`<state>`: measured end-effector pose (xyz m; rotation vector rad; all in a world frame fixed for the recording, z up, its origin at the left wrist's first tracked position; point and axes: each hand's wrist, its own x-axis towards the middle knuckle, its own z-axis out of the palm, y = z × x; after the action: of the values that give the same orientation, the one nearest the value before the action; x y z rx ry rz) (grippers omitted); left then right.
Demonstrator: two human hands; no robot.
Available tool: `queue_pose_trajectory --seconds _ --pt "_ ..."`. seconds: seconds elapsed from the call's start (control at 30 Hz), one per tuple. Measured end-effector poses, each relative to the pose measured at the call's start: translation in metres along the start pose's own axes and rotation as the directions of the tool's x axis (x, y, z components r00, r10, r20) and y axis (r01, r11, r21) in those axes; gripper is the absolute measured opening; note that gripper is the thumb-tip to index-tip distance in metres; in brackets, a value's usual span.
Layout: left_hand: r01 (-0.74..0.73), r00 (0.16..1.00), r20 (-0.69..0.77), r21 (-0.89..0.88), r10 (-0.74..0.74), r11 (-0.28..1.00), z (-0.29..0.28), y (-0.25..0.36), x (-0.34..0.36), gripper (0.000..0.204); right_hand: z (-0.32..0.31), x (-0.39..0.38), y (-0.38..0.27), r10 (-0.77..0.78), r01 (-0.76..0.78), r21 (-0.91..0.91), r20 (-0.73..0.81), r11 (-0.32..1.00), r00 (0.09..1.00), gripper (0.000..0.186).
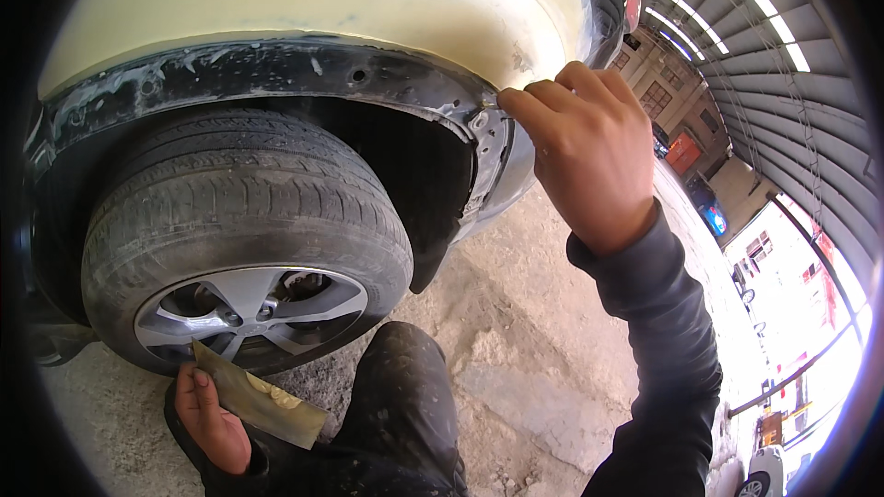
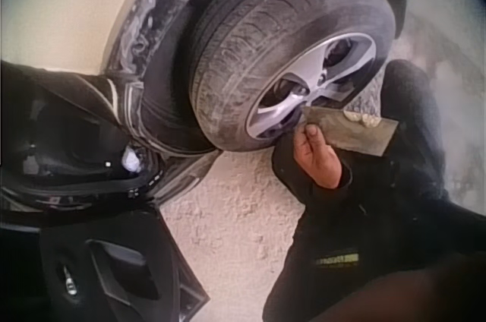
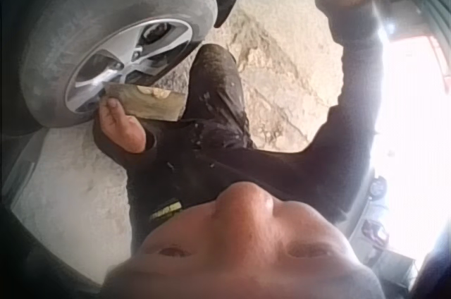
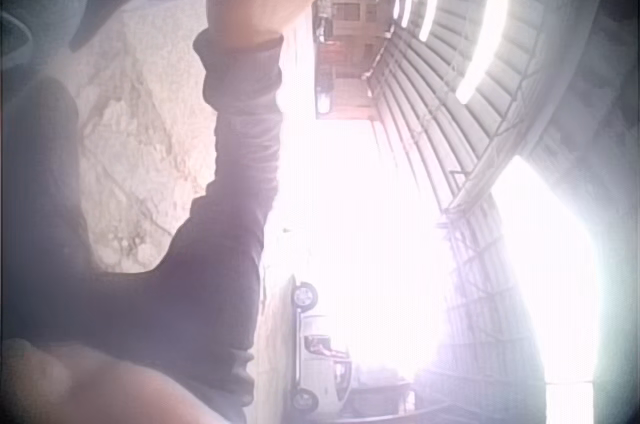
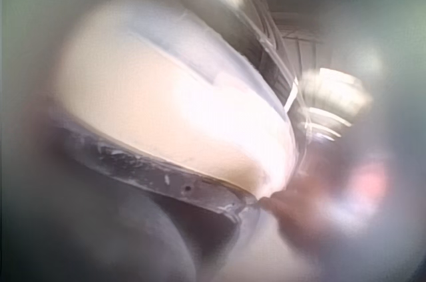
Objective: The person applies beige body filler to the rear quarter panel of a black car using a metal spreader. They repeatedly spread and smooth the filler over the damaged area, working around the wheel arch and lower panel edge.
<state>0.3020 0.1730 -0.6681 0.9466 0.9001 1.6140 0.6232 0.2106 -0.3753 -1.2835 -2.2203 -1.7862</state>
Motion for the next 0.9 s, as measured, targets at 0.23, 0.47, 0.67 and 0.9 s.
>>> queue_pose_trajectory --seconds 0.23,0.47,0.67,0.9 --pt "0.003 1.000 -0.004 0.007 -0.003 1.000 0.004 -0.001 -0.002 0.025 0.004 -0.004 0.003 -0.051 0.050 -0.018 -0.047 0.999 0.998 0.024" --pt "-0.013 1.000 0.004 0.004 0.013 1.000 0.005 -0.003 -0.001 0.024 0.005 -0.008 0.000 -0.014 0.012 -0.028 -0.060 1.000 0.998 0.027" --pt "0.011 1.000 -0.006 -0.001 -0.011 1.000 0.004 -0.002 -0.002 0.024 0.014 -0.022 -0.002 0.018 -0.017 0.005 -0.147 1.000 0.989 0.028" --pt "-0.044 0.999 -0.023 0.033 0.044 0.999 0.006 -0.001 -0.002 0.024 0.032 -0.045 -0.004 0.198 -0.142 0.232 -0.239 0.962 0.951 0.031"
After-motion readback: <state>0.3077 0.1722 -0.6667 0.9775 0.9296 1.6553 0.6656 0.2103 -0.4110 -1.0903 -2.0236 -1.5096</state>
